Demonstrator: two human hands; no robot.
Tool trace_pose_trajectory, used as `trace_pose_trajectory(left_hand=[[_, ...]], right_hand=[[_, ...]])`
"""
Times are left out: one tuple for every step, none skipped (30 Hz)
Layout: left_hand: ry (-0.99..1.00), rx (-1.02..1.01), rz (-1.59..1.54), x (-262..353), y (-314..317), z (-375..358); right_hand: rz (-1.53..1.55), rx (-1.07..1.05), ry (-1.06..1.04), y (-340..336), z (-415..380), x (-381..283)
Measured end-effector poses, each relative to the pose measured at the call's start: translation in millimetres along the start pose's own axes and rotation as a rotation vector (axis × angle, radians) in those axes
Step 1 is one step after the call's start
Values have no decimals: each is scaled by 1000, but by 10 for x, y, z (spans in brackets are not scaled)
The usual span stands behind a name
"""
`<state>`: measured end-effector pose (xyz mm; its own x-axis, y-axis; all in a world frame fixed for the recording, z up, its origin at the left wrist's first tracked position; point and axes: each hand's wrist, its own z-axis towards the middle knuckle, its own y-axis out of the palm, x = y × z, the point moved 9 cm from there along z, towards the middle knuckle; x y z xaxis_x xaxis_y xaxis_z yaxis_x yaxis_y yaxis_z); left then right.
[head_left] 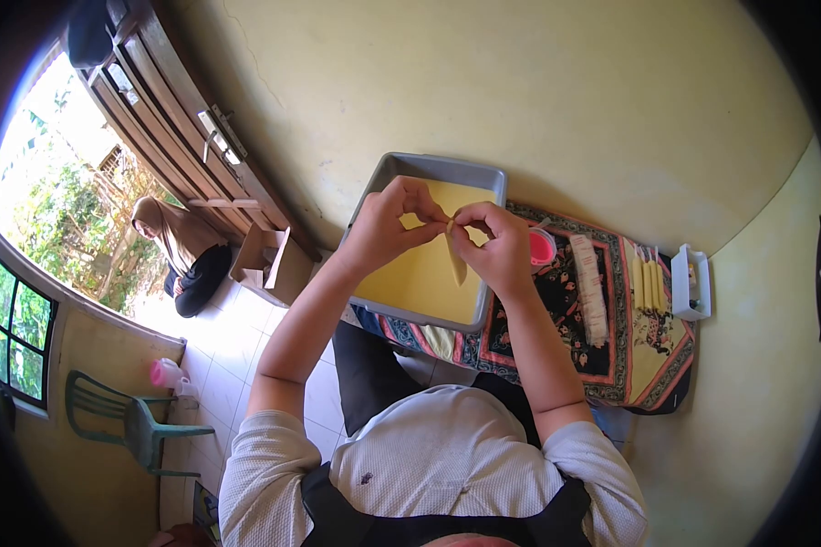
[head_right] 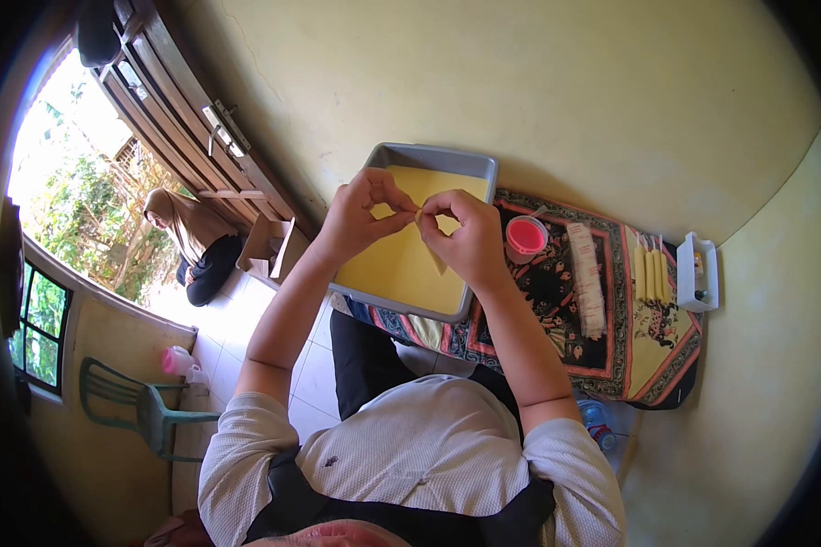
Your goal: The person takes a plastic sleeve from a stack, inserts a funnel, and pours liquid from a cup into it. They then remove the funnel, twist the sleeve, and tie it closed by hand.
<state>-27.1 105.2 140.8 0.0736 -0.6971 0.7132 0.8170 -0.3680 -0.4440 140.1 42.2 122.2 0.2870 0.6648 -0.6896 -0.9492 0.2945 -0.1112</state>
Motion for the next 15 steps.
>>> trace_pose_trajectory(left_hand=[[-7, 3, 3, -3, -3, 2], [-14, 2, 21, 7, -7, -1], [-20, 2, 38, 31, -15, -6], [-27, 2, 56, 58, -24, -8], [-41, 6, 79, 86, -32, -12], [-57, 9, 101, 119, -31, -22], [-73, 12, 123, 132, -28, -32], [-51, 27, 140, 155, -29, -36], [-29, 42, 157, 172, -25, -40], [-7, 55, 173, 185, -24, -43], [5, 64, 183, 184, -22, -43], [18, 73, 193, 179, -21, -42], [31, 83, 203, 184, -22, -42], [28, 77, 213, 184, -13, -41], [26, 71, 223, 186, -6, -39]], right_hand=[[3, 6, -3, 2, 4, -9], [8, 11, -6, 3, 6, -17], [6, 5, -13, 8, 2, -20], [4, -2, -20, 12, -2, -16], [2, -10, -27, 15, -3, -15], [-37, -17, -59, 19, -1, -51], [-76, -25, -92, 23, 5, -96], [-114, -33, -125, 29, 14, -139], [-130, -40, -136, 30, 27, -163], [-147, -46, -147, 30, 41, -187], [-164, -53, -158, 34, 48, -209], [-173, -67, -157, 48, 51, -217], [-183, -81, -156, 64, 53, -224], [-192, -94, -156, 80, 55, -228], [-195, -98, -149, 89, 53, -226]])
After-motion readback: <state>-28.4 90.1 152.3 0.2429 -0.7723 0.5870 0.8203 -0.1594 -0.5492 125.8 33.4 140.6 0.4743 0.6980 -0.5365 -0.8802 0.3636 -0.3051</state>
